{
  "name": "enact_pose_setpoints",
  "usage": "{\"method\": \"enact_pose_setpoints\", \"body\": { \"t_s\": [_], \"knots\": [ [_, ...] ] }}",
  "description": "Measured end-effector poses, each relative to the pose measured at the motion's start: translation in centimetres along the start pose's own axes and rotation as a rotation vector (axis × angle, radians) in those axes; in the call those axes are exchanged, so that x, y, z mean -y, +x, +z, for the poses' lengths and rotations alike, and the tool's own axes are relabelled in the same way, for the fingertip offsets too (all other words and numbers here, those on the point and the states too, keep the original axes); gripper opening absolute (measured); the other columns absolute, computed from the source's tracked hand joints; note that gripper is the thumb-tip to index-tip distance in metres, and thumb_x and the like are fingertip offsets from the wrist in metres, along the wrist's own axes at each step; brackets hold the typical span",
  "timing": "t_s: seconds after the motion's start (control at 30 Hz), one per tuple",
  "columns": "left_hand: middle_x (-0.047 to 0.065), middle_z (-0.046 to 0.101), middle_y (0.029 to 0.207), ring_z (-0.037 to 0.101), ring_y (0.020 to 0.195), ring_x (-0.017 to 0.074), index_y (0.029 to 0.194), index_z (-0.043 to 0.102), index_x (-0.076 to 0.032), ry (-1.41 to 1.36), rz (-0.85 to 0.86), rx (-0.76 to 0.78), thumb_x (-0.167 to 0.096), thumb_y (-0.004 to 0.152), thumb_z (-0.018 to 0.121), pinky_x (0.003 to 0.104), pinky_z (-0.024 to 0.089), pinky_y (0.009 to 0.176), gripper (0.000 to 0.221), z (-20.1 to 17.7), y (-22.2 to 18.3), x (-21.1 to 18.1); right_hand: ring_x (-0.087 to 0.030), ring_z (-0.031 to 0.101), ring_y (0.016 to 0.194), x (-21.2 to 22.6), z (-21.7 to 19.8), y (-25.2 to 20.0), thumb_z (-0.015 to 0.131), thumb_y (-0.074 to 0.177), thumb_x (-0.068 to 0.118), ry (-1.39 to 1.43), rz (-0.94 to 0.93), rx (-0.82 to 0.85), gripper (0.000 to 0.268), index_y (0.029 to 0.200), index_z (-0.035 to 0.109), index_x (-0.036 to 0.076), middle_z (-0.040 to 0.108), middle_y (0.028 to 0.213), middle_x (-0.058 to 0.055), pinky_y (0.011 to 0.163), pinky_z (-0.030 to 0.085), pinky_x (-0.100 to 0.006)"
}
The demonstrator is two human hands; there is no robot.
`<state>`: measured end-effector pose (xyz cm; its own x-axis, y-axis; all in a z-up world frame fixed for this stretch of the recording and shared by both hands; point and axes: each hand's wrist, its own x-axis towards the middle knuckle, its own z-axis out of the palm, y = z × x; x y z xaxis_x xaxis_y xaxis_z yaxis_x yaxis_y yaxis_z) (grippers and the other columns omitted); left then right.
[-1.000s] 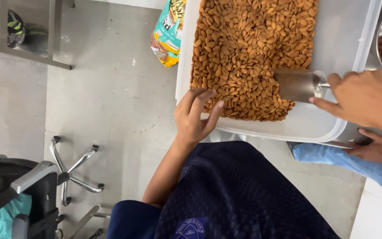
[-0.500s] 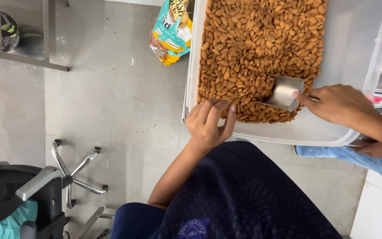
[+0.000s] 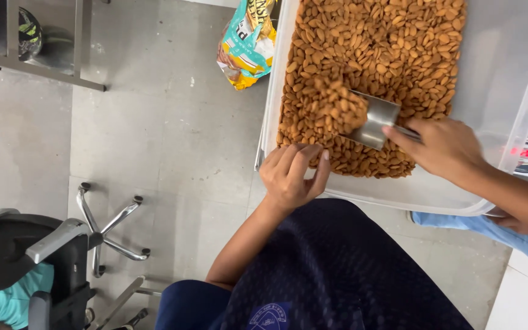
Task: The person scoops almonds from a large bin using a metal scoop and pours them into a plastic bag held over a digital scale by another person, checking the weight and adjusting the quantity of almonds as they fill the bag.
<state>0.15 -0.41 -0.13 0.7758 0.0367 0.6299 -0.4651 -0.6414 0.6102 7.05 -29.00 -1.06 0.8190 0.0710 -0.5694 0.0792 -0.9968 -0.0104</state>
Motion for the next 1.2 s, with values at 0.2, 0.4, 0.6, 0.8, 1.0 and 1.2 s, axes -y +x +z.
{"method": "enact_pose_setpoints", "body": {
  "t_s": [0.2, 0.4, 0.6, 0.8, 1.0, 1.2],
  "knots": [
    [0.004, 0.065, 0.080, 0.059, 0.061, 0.0220, 0.097, 0.066, -0.005, 0.017, 0.004, -0.007, -0.007, 0.087, 0.080, 0.035, 0.044, 0.057, 0.017, 0.1, 0.1, -0.3, -0.030, 0.067, 0.052, 1.1, 2.3, 5.8, 0.044, 0.099, 0.072, 0.110, -0.053, 0.096, 0.087, 0.054, 0.066, 0.001, 0.062, 0.051, -0.013, 0.057, 0.052, -0.045],
    [0.003, 0.063, 0.074, 0.057, 0.059, 0.0220, 0.093, 0.065, -0.005, 0.018, 0.005, -0.027, -0.005, 0.086, 0.078, 0.035, 0.043, 0.056, 0.015, 0.2, -0.1, -0.1, -0.029, 0.064, 0.051, 0.6, 4.3, 6.0, 0.054, 0.095, 0.057, 0.355, -0.013, 0.033, 0.067, 0.061, 0.067, 0.002, 0.062, 0.053, -0.013, 0.056, 0.049, -0.047],
    [0.004, 0.056, 0.066, 0.051, 0.053, 0.0231, 0.085, 0.062, -0.005, 0.023, -0.004, -0.043, -0.003, 0.085, 0.079, 0.036, 0.038, 0.052, 0.017, 0.2, -0.4, -0.2, -0.026, 0.067, 0.054, -0.5, 2.5, 4.0, 0.058, 0.089, 0.054, 0.554, 0.008, 0.018, 0.055, 0.074, 0.076, 0.005, 0.065, 0.055, -0.012, 0.059, 0.050, -0.040],
    [0.005, 0.057, 0.066, 0.052, 0.054, 0.0236, 0.082, 0.062, -0.004, 0.031, 0.031, -0.083, -0.002, 0.086, 0.076, 0.036, 0.039, 0.053, 0.015, 0.2, -0.3, -0.4, -0.015, 0.053, 0.053, -2.3, 1.1, 1.4, 0.066, 0.092, 0.043, 0.883, -0.024, -0.063, 0.049, 0.072, 0.070, -0.001, 0.060, 0.060, -0.008, 0.051, 0.039, -0.032],
    [0.002, 0.052, 0.060, 0.051, 0.050, 0.0206, 0.077, 0.060, -0.006, 0.051, -0.025, -0.056, 0.000, 0.087, 0.074, 0.034, 0.040, 0.051, 0.018, 0.5, -0.6, -0.7, -0.009, 0.044, 0.051, -4.4, -0.5, -2.0, 0.067, 0.096, 0.036, 1.152, -0.106, -0.057, 0.044, 0.074, 0.067, -0.001, 0.051, 0.059, 0.000, 0.048, 0.034, -0.027],
    [0.003, 0.049, 0.059, 0.049, 0.050, 0.0212, 0.068, 0.052, -0.008, 0.049, -0.057, -0.109, 0.001, 0.088, 0.073, 0.034, 0.038, 0.053, 0.030, 1.1, -1.1, -0.5, -0.006, 0.037, 0.054, -6.9, -1.8, -5.4, 0.062, 0.101, 0.035, 1.314, -0.156, -0.027, 0.040, 0.076, 0.055, 0.004, 0.046, 0.062, 0.002, 0.049, 0.030, -0.025]
  ]
}}
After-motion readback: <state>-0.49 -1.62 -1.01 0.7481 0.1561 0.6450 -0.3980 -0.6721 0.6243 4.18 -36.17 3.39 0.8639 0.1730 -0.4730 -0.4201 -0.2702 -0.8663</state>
